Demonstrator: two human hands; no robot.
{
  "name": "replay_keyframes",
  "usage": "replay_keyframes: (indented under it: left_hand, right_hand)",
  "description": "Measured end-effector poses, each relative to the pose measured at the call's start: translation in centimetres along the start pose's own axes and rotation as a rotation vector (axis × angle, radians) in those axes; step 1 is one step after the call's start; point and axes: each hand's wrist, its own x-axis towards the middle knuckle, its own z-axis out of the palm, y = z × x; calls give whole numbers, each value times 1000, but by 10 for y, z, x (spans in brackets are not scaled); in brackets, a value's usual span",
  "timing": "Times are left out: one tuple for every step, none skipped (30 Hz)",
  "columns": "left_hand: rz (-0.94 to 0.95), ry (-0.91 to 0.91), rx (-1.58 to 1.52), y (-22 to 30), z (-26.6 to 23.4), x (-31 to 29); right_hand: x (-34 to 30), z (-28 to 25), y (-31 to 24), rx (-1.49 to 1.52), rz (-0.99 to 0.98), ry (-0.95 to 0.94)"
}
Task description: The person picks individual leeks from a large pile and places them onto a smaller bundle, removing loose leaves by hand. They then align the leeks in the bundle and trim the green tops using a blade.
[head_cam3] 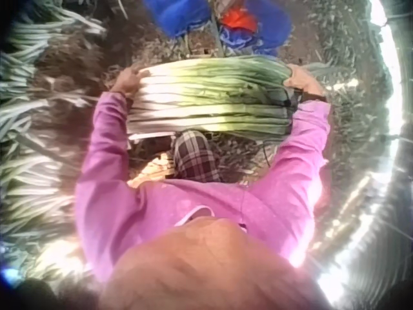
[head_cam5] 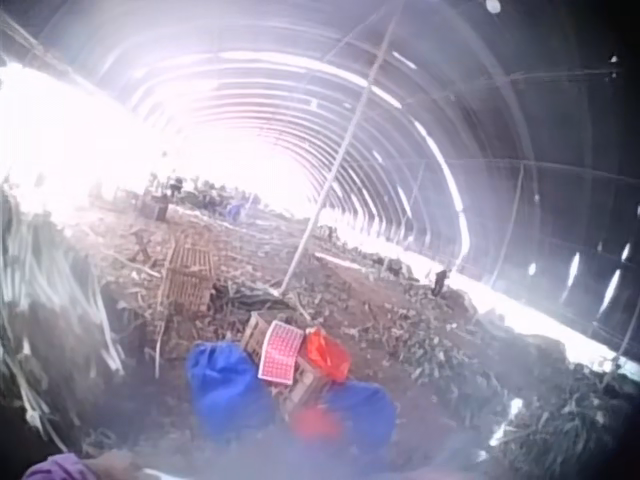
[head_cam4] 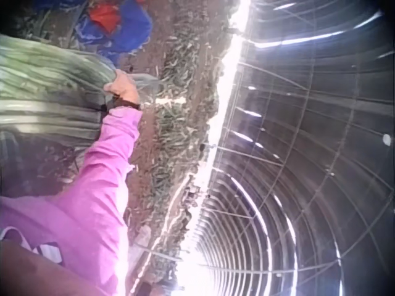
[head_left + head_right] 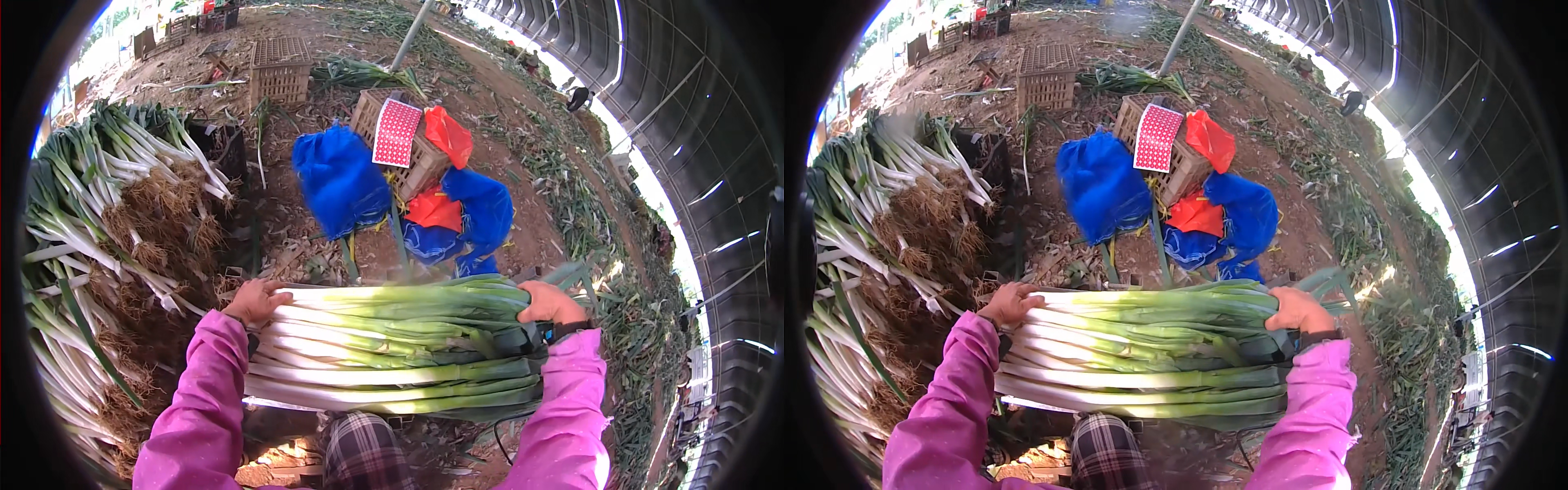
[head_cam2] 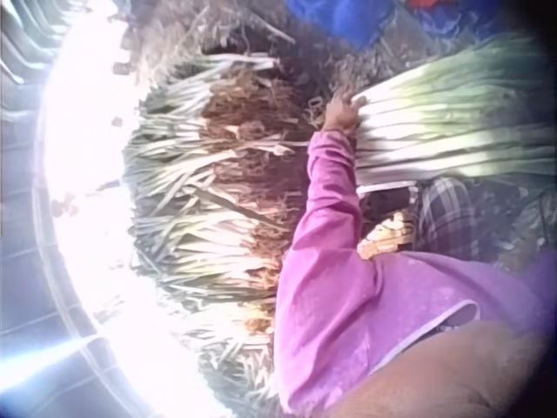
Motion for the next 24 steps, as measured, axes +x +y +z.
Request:
replay_keyframes:
  left_hand:
    - [2,0,-2,3,-4,1]
    - [-29,-16,-24,16,-11,-3]
    - [-63,-32,-44,23,-15,-5]
    - [-25,19,-26,26,-10,-3]
    - [-22,15,-27,28,-6,0]
    - [-23,5,-21,24,-3,2]
    - [3,12,-22,24,0,3]
    - [25,18,-24,22,1,3]
    - [-6,-50,8,14,2,3]
    - [-18,-50,5,13,5,2]
    - [-23,-31,29,6,2,-4]
    - [-28,-13,53,0,0,-9]
    - [4,-28,27,12,0,-1]
    - [36,-53,2,23,0,7]
    - [46,-86,5,15,-6,3]
    - [53,-114,4,11,-10,-3]
    - [46,-106,-1,19,-11,0]
    - [20,-102,13,30,-10,3]
    - [-8,-114,36,31,-12,-3]
    - [-17,-118,42,23,-15,-7]
    - [-23,-111,68,13,-15,-8]
    - [-6,-100,75,12,-10,-5]
    - [43,-56,60,24,-3,5]
    - [77,-47,34,39,1,13]
  right_hand:
    - [-6,-6,-11,-60,81,-71]
    - [-13,-11,-13,-120,165,-145]
    - [-9,-5,9,10,134,-39]
    - [-11,0,30,1,147,-41]
    - [-3,4,50,-131,186,47]
    - [4,9,62,-255,224,132]
    - [9,5,70,-273,301,34]
    - [12,4,77,-270,287,24]
    - [15,3,83,-206,274,-54]
    - [20,1,86,-149,263,-128]
    - [24,8,76,-82,455,-1]
    - [24,12,67,-136,484,30]
    - [15,3,96,-104,477,-65]
    - [3,-1,126,-66,477,-168]
    - [15,19,113,-60,446,-186]
    - [28,37,94,-242,497,-42]
    - [30,38,88,-432,569,125]
    - [30,28,87,-437,562,130]
    - [22,25,85,-494,530,178]
    - [16,23,85,-549,496,230]
    - [6,18,90,-595,522,303]
    - [-15,-1,114,-661,569,383]
    - [-60,-31,159,-761,718,428]
    - [-103,-48,191,-856,857,475]
